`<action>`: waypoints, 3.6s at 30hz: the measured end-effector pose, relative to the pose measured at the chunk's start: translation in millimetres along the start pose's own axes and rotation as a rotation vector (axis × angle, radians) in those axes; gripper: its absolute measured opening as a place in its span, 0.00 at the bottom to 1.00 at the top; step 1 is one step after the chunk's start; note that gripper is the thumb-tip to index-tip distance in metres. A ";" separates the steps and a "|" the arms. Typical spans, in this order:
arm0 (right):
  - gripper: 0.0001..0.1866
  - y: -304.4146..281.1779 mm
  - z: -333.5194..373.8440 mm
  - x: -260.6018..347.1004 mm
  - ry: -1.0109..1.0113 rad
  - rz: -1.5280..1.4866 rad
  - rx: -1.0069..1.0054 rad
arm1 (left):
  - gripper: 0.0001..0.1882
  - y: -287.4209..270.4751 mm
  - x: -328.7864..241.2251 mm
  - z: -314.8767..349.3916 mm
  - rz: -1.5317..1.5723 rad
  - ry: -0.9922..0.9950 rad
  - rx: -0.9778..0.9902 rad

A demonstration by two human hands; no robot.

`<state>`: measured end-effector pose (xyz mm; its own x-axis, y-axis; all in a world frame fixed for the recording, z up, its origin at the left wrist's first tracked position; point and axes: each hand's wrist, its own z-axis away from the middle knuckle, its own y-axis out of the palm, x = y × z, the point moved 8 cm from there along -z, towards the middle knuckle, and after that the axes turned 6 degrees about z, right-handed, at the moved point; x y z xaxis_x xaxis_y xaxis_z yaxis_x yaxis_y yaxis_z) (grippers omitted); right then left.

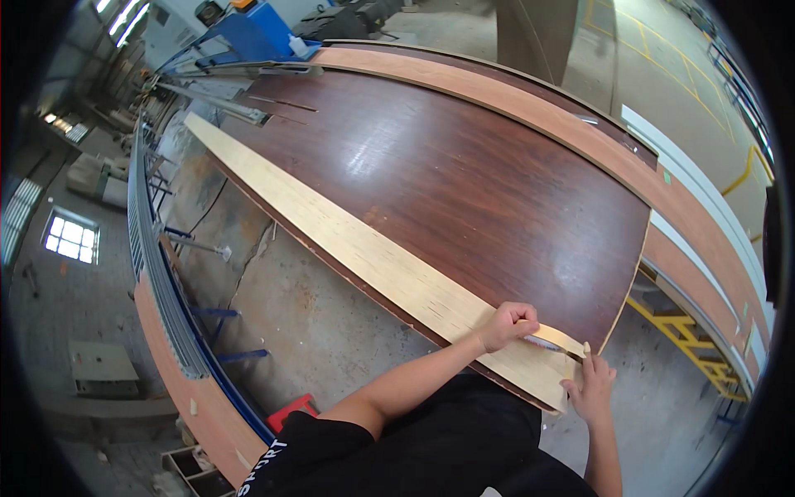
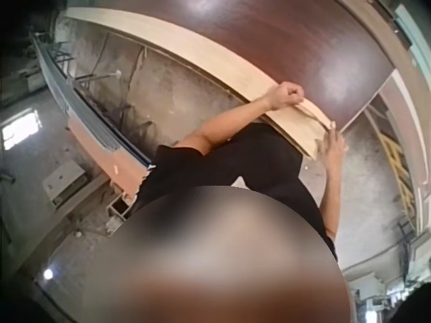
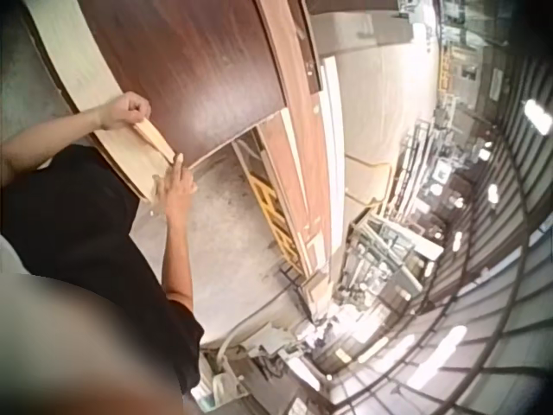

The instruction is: The recorder applies masking tape to the edges of curved wooden panels as part of a furniture manufacturing process.

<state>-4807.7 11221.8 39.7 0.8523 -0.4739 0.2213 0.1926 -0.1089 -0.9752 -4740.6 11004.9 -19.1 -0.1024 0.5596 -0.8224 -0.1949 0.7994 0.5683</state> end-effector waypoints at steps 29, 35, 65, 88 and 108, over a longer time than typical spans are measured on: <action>0.35 -23.5 6.6 -63.2 0.382 -0.658 -0.320 | 0.19 0.6 -13.0 -8.1 0.276 0.027 -0.048; 0.27 -45.0 41.9 -17.5 0.473 -0.677 -0.413 | 0.18 48.5 -20.6 11.9 0.485 0.096 -0.024; 0.25 -101.2 42.7 -43.5 -0.228 -0.845 0.280 | 0.04 139.1 44.0 65.5 -0.162 -0.236 -0.684; 0.28 -15.6 75.0 -132.7 0.176 -0.727 0.327 | 0.09 109.7 6.2 84.1 -1.263 0.336 -1.452; 0.23 89.9 81.9 -147.8 0.326 -1.131 0.421 | 0.27 105.4 33.6 61.8 -2.100 -0.035 -1.004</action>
<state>-4876.6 11353.7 -80.8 -0.0410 -0.4979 0.8662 0.9297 -0.3365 -0.1494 -4704.3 11121.5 14.8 0.8145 -0.5787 -0.0413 -0.2178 -0.2390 -0.9463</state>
